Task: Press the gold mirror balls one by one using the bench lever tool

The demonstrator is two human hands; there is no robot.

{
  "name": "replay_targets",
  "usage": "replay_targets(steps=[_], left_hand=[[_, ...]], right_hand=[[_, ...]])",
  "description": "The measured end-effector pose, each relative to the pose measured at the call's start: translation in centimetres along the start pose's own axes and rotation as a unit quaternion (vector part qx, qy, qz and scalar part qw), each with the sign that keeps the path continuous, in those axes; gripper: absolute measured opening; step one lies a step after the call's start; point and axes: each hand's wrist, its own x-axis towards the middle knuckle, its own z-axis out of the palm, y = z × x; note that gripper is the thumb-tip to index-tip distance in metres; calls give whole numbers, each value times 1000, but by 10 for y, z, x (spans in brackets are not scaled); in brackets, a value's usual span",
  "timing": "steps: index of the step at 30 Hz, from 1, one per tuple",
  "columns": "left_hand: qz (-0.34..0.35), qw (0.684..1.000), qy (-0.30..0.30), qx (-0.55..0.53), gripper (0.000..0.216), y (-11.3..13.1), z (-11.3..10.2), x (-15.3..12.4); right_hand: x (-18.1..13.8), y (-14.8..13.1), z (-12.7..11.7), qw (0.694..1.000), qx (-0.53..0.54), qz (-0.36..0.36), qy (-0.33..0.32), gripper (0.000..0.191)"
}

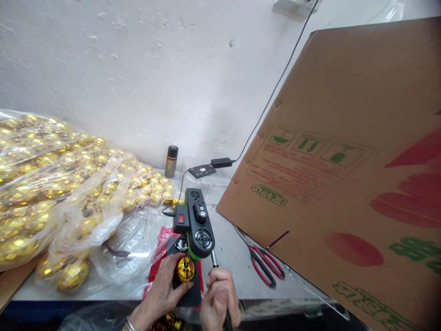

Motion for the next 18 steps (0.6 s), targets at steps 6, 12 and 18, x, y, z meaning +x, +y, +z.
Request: replay_targets(steps=[6,12,18], left_hand=[[10,1000,1,2,55,-3,0,2],[8,1000,24,3,58,-2,2,3],[53,997,30,38,56,-24,-4,-35]], right_hand=[[-20,14,-12,999,-19,-15,-47,40],[39,-25,-14,988,7,115,-101,38],[68,-38,-15,984,3,123,-125,42]])
